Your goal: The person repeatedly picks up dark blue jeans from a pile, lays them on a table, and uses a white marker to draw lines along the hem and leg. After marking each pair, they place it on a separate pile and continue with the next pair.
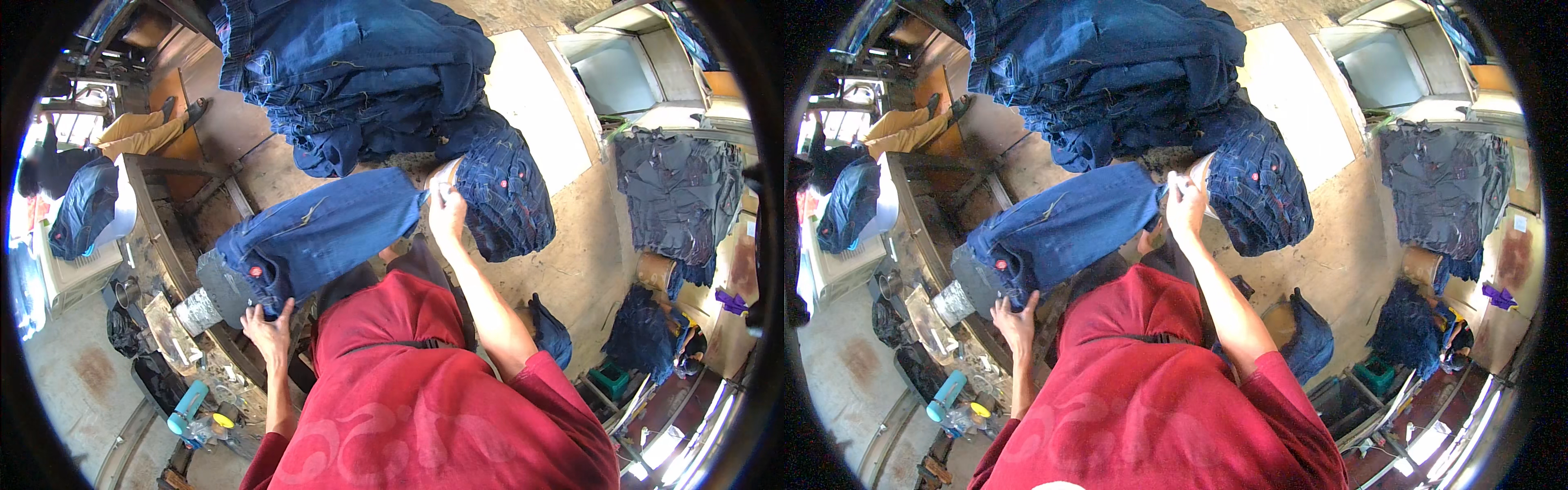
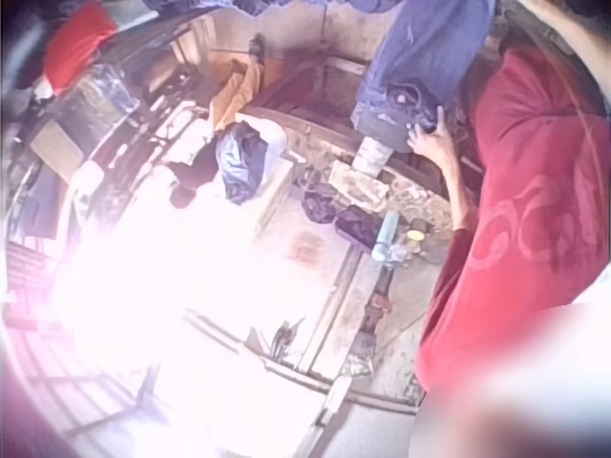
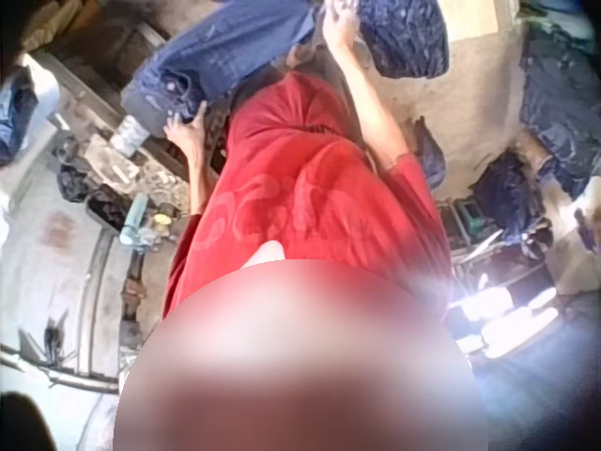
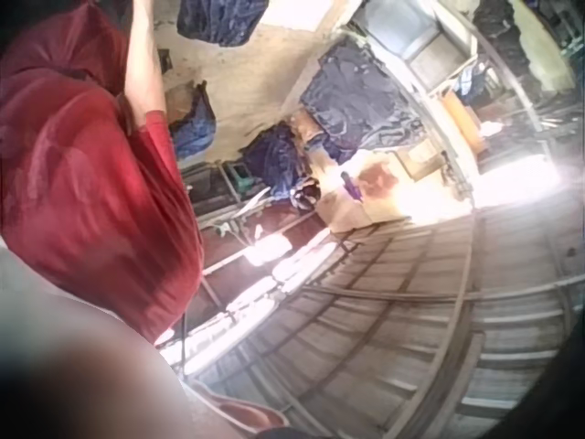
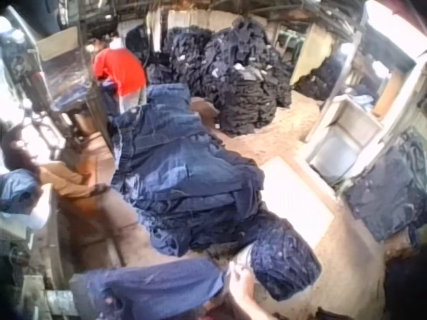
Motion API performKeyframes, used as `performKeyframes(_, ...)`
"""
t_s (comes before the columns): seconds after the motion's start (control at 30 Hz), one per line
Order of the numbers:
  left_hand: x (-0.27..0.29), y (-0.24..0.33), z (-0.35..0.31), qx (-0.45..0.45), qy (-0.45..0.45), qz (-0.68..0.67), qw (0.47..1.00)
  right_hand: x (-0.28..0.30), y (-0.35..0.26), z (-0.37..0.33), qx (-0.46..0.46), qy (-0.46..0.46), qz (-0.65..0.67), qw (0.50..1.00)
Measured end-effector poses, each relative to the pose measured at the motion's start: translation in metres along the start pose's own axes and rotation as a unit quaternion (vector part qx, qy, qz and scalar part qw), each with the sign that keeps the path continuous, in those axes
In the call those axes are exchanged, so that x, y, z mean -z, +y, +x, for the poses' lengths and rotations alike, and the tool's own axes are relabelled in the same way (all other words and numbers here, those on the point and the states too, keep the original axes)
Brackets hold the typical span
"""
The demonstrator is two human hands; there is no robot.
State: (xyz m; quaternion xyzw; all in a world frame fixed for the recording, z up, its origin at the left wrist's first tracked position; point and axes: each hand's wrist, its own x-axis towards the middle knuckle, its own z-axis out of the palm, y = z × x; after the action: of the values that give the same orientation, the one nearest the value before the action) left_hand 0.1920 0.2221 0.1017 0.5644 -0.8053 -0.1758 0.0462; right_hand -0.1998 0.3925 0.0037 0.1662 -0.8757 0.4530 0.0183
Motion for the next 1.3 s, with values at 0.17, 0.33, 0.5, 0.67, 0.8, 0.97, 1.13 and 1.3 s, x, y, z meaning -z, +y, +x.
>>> performKeyframes(0.17, 0.002, 0.063, 0.006, 0.086, -0.296, -0.379, 0.873, 0.044, 0.008, 0.004, -0.162, 0.116, 0.136, 0.970)
performKeyframes(0.33, -0.067, 0.163, 0.073, 0.110, -0.489, -0.614, 0.609, 0.090, -0.046, -0.066, -0.164, -0.043, 0.014, 0.985)
performKeyframes(0.5, -0.105, 0.199, 0.108, 0.111, -0.435, -0.784, 0.429, 0.055, -0.089, -0.094, 0.104, -0.126, -0.037, 0.986)
performKeyframes(0.67, -0.068, 0.133, 0.147, 0.191, -0.288, -0.811, 0.472, 0.026, -0.116, -0.100, 0.145, -0.186, -0.024, 0.972)
performKeyframes(0.8, -0.018, 0.049, 0.127, 0.219, -0.264, -0.781, 0.522, 0.017, -0.144, -0.120, 0.060, -0.389, 0.056, 0.917)
performKeyframes(0.97, -0.009, 0.007, 0.054, 0.170, -0.315, -0.578, 0.734, 0.015, -0.156, -0.115, -0.025, -0.618, 0.175, 0.766)
performKeyframes(1.13, 0.007, -0.028, 0.035, 0.092, -0.509, -0.436, 0.736, 0.054, -0.130, -0.092, -0.130, -0.479, 0.175, 0.850)
performKeyframes(1.3, 0.086, -0.129, 0.063, 0.118, -0.476, -0.254, 0.834, 0.053, -0.083, -0.061, -0.472, -0.144, 0.094, 0.865)
